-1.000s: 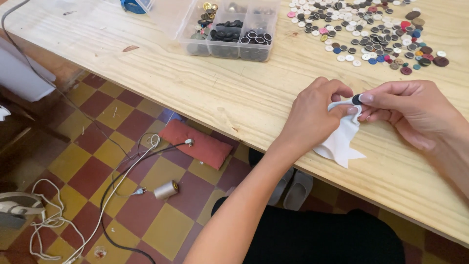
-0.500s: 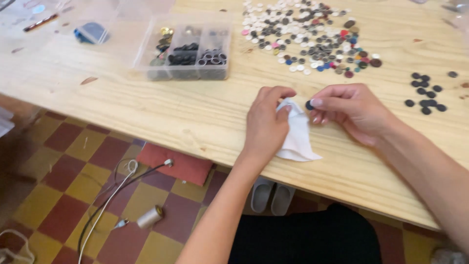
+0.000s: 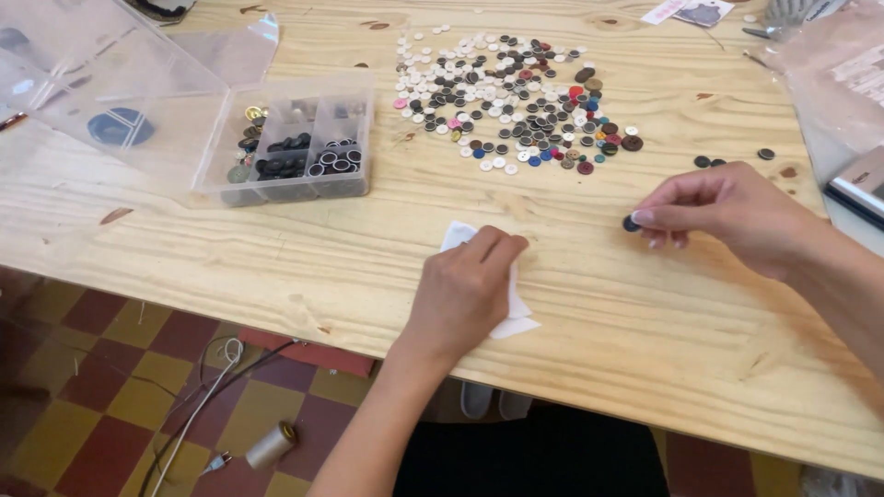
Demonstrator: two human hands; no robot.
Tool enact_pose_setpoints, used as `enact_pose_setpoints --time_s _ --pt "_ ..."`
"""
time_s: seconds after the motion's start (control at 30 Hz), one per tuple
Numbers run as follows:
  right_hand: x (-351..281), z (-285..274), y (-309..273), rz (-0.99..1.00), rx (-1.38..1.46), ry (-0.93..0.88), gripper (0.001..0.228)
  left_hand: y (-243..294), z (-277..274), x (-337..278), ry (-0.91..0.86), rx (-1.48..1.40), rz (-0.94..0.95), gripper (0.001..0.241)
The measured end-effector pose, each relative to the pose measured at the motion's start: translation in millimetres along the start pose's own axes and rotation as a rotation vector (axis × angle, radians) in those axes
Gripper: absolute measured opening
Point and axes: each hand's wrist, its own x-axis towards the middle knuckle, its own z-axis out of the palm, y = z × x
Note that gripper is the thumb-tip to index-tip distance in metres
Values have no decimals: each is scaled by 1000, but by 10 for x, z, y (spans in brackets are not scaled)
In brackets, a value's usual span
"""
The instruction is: The person sorts a large pile of mixed buttons on a wooden table, picking them up by hand and placing them into a clear plastic organizer box. The person also wipes the table surface with a white cloth during the process.
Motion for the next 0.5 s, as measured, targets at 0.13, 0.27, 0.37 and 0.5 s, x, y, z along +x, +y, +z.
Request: enact_pose_setpoints --time_s 0.13,0.27,0.37,0.5 --pt "-136 -366 452 130 99 -19 12 -7 -85 45 0 -150 -143 22" --pt "-229 -565 872 105 359 -131 16 45 -126 82 7 -269 -412 15" --pt "-269 -582 982 72 466 -177 15 96 -136 162 -11 -258 -497 16" --pt "-345 -427 846 108 438 -159 15 98 -105 166 -5 -217 -434 21"
